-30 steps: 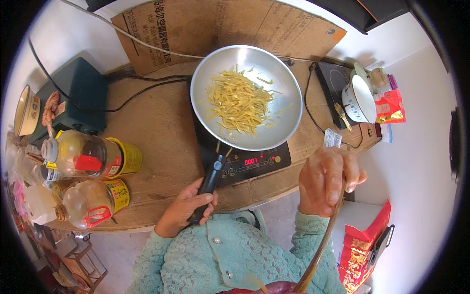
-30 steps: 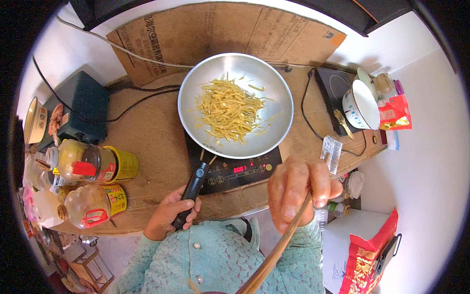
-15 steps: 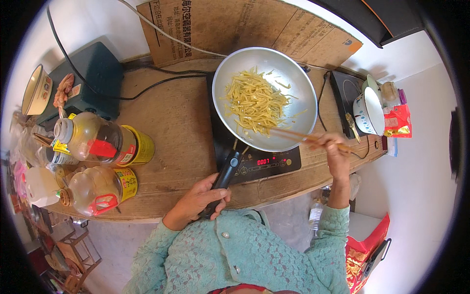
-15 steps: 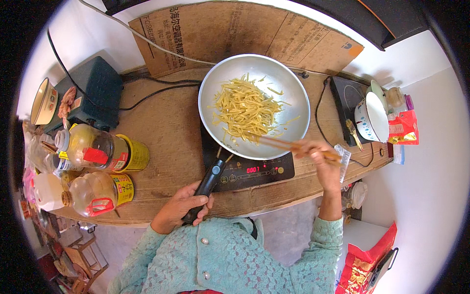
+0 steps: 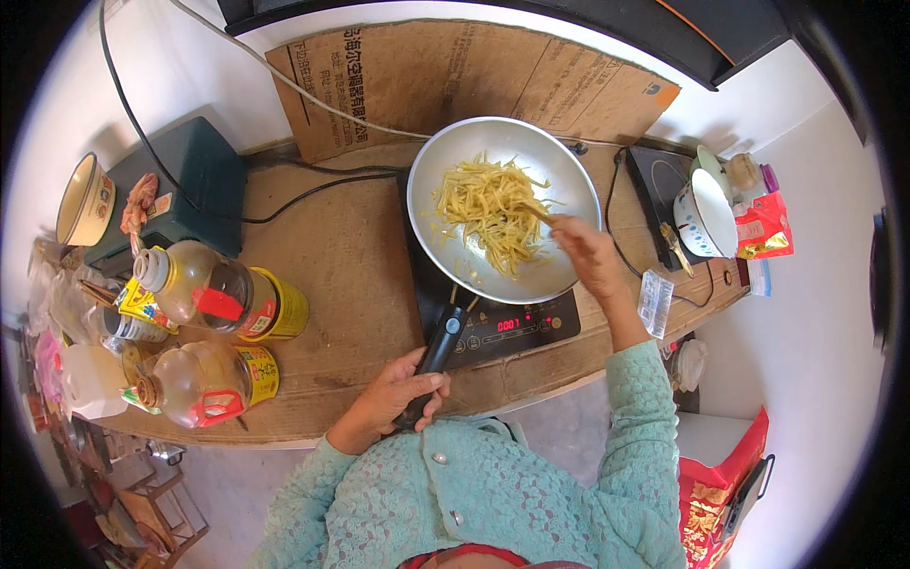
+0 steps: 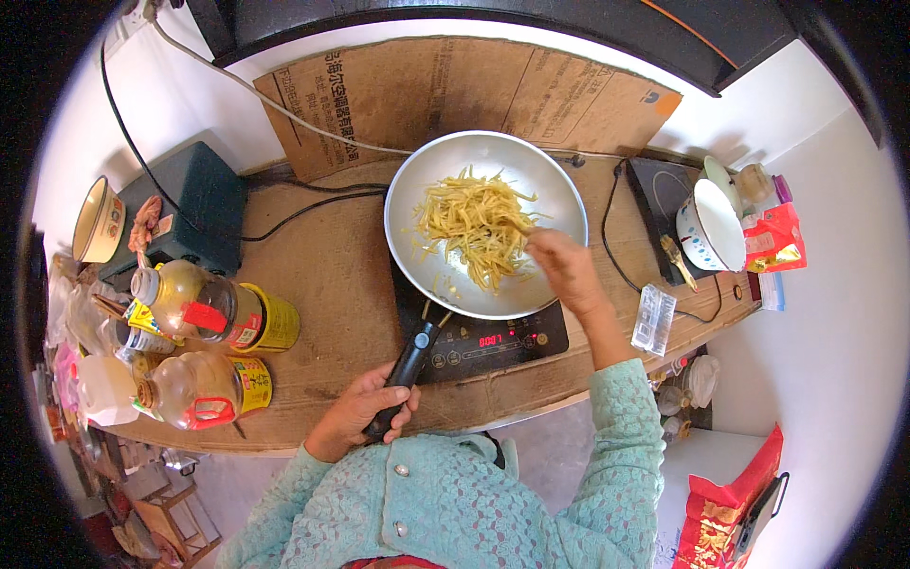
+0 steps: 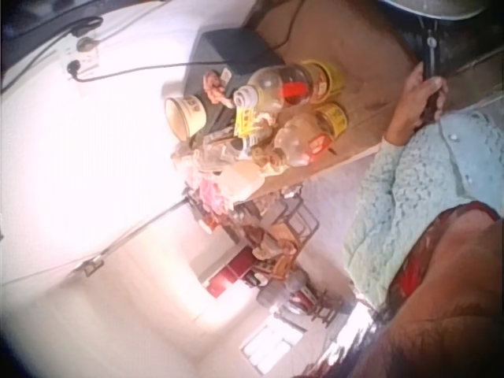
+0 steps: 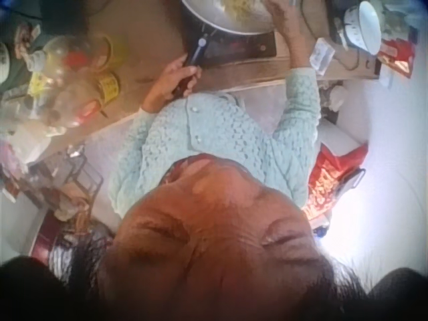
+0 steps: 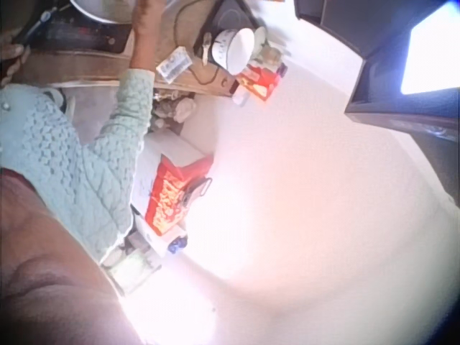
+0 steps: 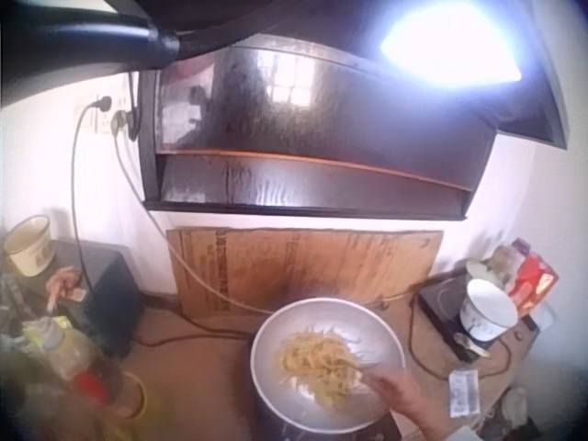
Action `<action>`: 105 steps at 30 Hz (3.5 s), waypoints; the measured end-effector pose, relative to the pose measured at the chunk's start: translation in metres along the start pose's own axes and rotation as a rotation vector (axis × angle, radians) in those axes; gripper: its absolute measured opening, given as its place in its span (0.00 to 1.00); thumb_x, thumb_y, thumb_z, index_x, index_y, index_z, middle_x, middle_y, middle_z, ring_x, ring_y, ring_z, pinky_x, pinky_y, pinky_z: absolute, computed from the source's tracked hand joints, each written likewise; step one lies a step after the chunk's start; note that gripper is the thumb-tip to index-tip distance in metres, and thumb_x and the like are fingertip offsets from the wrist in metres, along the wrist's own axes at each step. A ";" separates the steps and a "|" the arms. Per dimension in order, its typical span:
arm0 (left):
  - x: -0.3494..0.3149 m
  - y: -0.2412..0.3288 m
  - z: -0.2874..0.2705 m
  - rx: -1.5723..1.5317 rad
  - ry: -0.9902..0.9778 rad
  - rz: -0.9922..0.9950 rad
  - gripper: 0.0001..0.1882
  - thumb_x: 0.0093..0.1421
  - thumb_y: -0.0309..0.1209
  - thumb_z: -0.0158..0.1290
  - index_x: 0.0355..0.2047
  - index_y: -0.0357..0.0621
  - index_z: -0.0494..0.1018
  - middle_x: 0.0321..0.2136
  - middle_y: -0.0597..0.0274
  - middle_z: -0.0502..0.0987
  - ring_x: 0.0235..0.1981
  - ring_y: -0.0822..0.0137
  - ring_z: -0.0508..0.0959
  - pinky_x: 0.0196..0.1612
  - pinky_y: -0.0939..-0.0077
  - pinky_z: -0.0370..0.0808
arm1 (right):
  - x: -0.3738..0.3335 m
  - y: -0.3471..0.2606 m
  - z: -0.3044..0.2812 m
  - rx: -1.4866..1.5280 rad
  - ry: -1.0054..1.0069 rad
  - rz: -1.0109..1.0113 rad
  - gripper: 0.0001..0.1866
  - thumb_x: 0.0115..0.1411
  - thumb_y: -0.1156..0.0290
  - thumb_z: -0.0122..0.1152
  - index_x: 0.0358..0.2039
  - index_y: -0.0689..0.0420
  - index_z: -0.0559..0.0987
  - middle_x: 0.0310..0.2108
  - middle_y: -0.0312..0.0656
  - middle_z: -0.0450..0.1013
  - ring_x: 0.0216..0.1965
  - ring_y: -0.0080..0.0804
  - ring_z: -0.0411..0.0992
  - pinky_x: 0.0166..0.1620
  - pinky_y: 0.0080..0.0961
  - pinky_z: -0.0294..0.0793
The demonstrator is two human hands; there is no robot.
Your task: The person stirs noodles in a pan on an induction cooktop using chopsticks, then transfers the cooked noodles into a bowl on a dining table. The person also pours oil from a bowl into the pan.
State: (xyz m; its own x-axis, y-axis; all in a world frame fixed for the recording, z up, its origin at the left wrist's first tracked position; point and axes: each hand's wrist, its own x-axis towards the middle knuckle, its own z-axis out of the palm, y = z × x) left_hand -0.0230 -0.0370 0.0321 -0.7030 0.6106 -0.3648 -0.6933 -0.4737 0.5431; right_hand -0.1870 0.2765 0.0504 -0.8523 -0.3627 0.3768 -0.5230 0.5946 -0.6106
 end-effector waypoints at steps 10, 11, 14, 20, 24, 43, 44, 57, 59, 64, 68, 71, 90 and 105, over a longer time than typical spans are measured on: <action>-0.001 0.001 0.003 0.020 -0.001 -0.003 0.14 0.60 0.29 0.50 0.43 0.39 0.61 0.29 0.60 0.70 0.19 0.75 0.70 0.14 0.81 0.70 | 0.008 0.019 0.007 0.270 0.188 0.307 0.12 0.64 0.67 0.50 0.37 0.63 0.76 0.33 0.36 0.73 0.37 0.23 0.70 0.44 0.21 0.69; -0.001 0.000 0.003 0.028 0.001 0.000 0.14 0.60 0.30 0.50 0.43 0.38 0.61 0.28 0.60 0.69 0.19 0.75 0.70 0.14 0.81 0.70 | 0.011 0.015 0.023 0.309 0.185 0.240 0.11 0.64 0.69 0.51 0.37 0.63 0.76 0.32 0.36 0.73 0.36 0.22 0.69 0.43 0.20 0.69; -0.001 -0.002 0.001 0.029 0.000 -0.014 0.13 0.60 0.30 0.50 0.42 0.39 0.61 0.28 0.60 0.69 0.19 0.75 0.70 0.14 0.81 0.70 | 0.018 -0.022 0.044 0.345 0.064 0.156 0.08 0.63 0.72 0.52 0.37 0.63 0.75 0.32 0.37 0.73 0.36 0.21 0.69 0.42 0.19 0.69; 0.000 -0.004 -0.001 0.023 -0.006 0.007 0.14 0.59 0.29 0.51 0.42 0.39 0.61 0.28 0.60 0.70 0.19 0.75 0.70 0.14 0.81 0.70 | 0.005 -0.091 0.029 0.304 -0.170 0.058 0.05 0.60 0.73 0.55 0.34 0.61 0.74 0.34 0.43 0.74 0.36 0.32 0.72 0.39 0.25 0.71; -0.002 -0.003 0.003 0.041 0.003 0.004 0.14 0.61 0.30 0.49 0.44 0.39 0.61 0.28 0.61 0.69 0.19 0.76 0.70 0.14 0.82 0.69 | 0.008 -0.072 0.043 -0.008 -0.237 -0.253 0.03 0.56 0.76 0.56 0.32 0.60 0.73 0.37 0.48 0.74 0.37 0.50 0.71 0.39 0.34 0.71; 0.000 -0.003 0.003 0.033 0.022 0.005 0.14 0.59 0.29 0.51 0.43 0.38 0.62 0.28 0.61 0.69 0.19 0.77 0.69 0.14 0.83 0.70 | -0.018 -0.041 0.037 0.350 0.083 0.271 0.07 0.63 0.74 0.51 0.37 0.64 0.75 0.35 0.40 0.74 0.40 0.25 0.70 0.43 0.22 0.70; 0.000 -0.004 0.003 0.030 0.026 0.005 0.14 0.59 0.29 0.51 0.42 0.38 0.62 0.28 0.61 0.69 0.19 0.77 0.69 0.14 0.83 0.70 | -0.016 -0.055 0.044 0.397 0.043 0.242 0.06 0.62 0.75 0.52 0.36 0.64 0.75 0.35 0.41 0.74 0.40 0.26 0.71 0.43 0.23 0.70; -0.001 -0.003 0.006 0.049 0.023 0.017 0.15 0.60 0.30 0.50 0.44 0.38 0.61 0.28 0.60 0.69 0.19 0.76 0.70 0.14 0.82 0.69 | -0.025 -0.036 0.018 0.132 -0.100 0.056 0.03 0.58 0.77 0.56 0.33 0.61 0.75 0.37 0.47 0.74 0.41 0.40 0.73 0.43 0.29 0.71; 0.000 -0.002 0.005 0.056 0.022 0.013 0.16 0.60 0.30 0.50 0.45 0.37 0.61 0.28 0.61 0.69 0.19 0.76 0.70 0.14 0.82 0.69 | -0.027 -0.012 0.005 0.234 0.008 0.073 0.05 0.59 0.74 0.57 0.33 0.62 0.75 0.37 0.46 0.74 0.39 0.34 0.73 0.42 0.27 0.71; 0.000 -0.003 0.003 0.039 0.005 0.013 0.16 0.60 0.30 0.50 0.45 0.38 0.61 0.28 0.61 0.68 0.19 0.76 0.69 0.14 0.82 0.69 | -0.036 -0.017 -0.030 0.365 0.179 0.336 0.07 0.60 0.73 0.55 0.33 0.66 0.75 0.35 0.44 0.73 0.38 0.29 0.71 0.42 0.24 0.70; 0.001 -0.002 0.004 0.037 -0.002 0.011 0.16 0.60 0.30 0.50 0.46 0.38 0.60 0.28 0.61 0.68 0.19 0.76 0.69 0.14 0.82 0.69 | -0.047 -0.023 0.003 0.256 0.196 0.285 0.07 0.61 0.73 0.54 0.32 0.66 0.75 0.33 0.43 0.72 0.39 0.28 0.70 0.43 0.24 0.70; 0.000 -0.003 0.003 0.034 0.007 0.012 0.16 0.60 0.30 0.50 0.46 0.38 0.60 0.28 0.61 0.69 0.19 0.76 0.69 0.14 0.82 0.69 | -0.036 -0.049 0.025 0.405 0.087 0.306 0.06 0.61 0.75 0.54 0.31 0.65 0.75 0.34 0.43 0.73 0.40 0.30 0.71 0.43 0.24 0.70; 0.000 -0.002 0.003 0.059 0.014 0.011 0.13 0.60 0.30 0.50 0.42 0.38 0.62 0.28 0.61 0.69 0.19 0.76 0.70 0.14 0.82 0.70 | 0.025 0.020 -0.005 0.366 0.173 0.218 0.13 0.64 0.65 0.52 0.36 0.65 0.75 0.32 0.37 0.72 0.36 0.24 0.68 0.43 0.21 0.68; 0.000 -0.002 0.005 0.049 0.021 0.007 0.13 0.60 0.30 0.49 0.42 0.38 0.61 0.28 0.61 0.69 0.19 0.76 0.69 0.14 0.82 0.70 | 0.029 -0.053 0.052 0.541 -0.033 0.181 0.12 0.64 0.66 0.51 0.36 0.64 0.75 0.33 0.37 0.72 0.36 0.24 0.68 0.43 0.22 0.68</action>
State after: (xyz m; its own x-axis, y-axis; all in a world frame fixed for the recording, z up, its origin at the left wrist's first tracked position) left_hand -0.0203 -0.0333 0.0345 -0.7114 0.5937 -0.3761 -0.6800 -0.4463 0.5818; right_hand -0.1842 0.1973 0.0575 -0.9237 -0.3162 0.2162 -0.2879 0.2009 -0.9363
